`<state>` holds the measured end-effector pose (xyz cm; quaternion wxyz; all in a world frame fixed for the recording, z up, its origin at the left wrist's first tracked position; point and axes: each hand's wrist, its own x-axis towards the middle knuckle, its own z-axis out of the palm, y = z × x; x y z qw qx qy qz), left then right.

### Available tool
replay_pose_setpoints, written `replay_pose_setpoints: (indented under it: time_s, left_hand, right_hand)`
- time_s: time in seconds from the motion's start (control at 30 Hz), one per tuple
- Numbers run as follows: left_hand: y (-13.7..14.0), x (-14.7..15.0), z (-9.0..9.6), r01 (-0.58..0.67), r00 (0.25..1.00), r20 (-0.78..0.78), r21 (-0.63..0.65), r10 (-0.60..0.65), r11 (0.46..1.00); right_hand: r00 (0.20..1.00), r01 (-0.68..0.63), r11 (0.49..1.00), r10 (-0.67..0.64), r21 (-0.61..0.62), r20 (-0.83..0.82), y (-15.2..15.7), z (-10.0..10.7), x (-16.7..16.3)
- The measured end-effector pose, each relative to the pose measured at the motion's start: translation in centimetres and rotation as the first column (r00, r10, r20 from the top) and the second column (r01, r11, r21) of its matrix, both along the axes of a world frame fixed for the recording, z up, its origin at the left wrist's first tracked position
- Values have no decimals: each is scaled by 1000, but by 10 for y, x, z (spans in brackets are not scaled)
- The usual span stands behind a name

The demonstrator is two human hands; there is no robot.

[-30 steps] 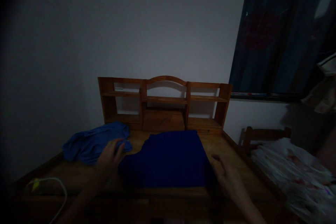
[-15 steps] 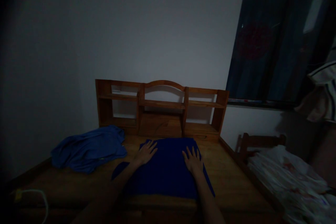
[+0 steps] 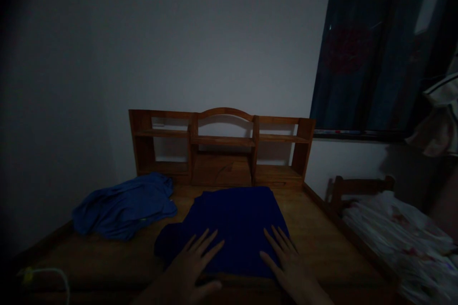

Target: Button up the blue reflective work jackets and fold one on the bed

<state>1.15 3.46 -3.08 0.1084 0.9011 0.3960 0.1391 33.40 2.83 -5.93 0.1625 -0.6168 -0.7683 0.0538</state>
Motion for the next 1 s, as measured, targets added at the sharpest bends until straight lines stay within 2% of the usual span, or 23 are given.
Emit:
replay_pose_setpoints:
  time_s: [0.07, 0.13, 0.27, 0.43, 0.47, 0.53, 0.6, 0.63, 0.7, 0.77, 0.8, 0.83, 0.9, 0.97, 1.0]
  left_hand:
    - [-14, -17, -15, -7, 1000, -18, -4, 7, 1000]
    - [-13, -31, -34, -26, 1000, 7, 100, 25, 995]
    - [-1, -49, -62, -58, 998, 20, 336, 54, 940]
    - [-8, -67, -69, 97, 995, -53, 462, -82, 881]
    - [-11, -72, -68, 98, 995, -39, 488, -91, 867]
    - [-15, -85, -57, 5, 999, 29, 563, -26, 826]
    - [-15, -96, -26, -155, 988, 122, 642, 99, 751]
    - [-14, -99, -2, -217, 976, 156, 674, 151, 706]
    - [-8, -97, 61, -338, 941, 267, 734, 208, 589]
    - [4, -84, 134, -444, 896, 378, 765, 233, 467]
    - [11, -74, 170, -472, 881, 417, 788, 223, 394]
    - [20, -63, 203, -462, 887, 423, 822, 186, 334]
    - [41, -39, 256, -311, 951, 296, 904, 93, 294]
    - [67, -17, 285, -103, 995, 97, 945, 35, 311]
    - [81, -7, 291, -14, 1000, 10, 947, 15, 321]
  right_hand:
    - [998, -57, 998, 56, 11, 28, -23, -1, 13]
    - [993, -107, 994, 104, 34, 63, -37, 0, 21]
    - [977, -171, 979, 154, 111, 150, -42, -5, 30]
    - [939, -223, 940, 135, 259, 317, -49, -20, 32]
    - [931, -242, 930, 142, 276, 338, -53, -19, 31]
    - [921, -298, 910, 195, 287, 338, -66, -11, 25]
    - [926, -342, 886, 261, 313, 273, -81, 8, 14]
    - [935, -342, 877, 281, 337, 216, -88, 20, 6]
    - [962, -262, 875, 271, 408, 35, -101, 51, -15]
    - [946, -95, 896, 217, 435, -241, -113, 88, -43]
    - [906, -29, 929, 180, 369, -384, -117, 107, -58]
    - [838, 26, 954, 142, 299, -526, -120, 125, -72]
    - [610, 56, 992, 57, 115, -790, -120, 154, -95]
    - [350, 6, 999, -37, -37, -936, -112, 167, -106]
    - [234, -25, 995, -84, -92, -969, -105, 166, -108]
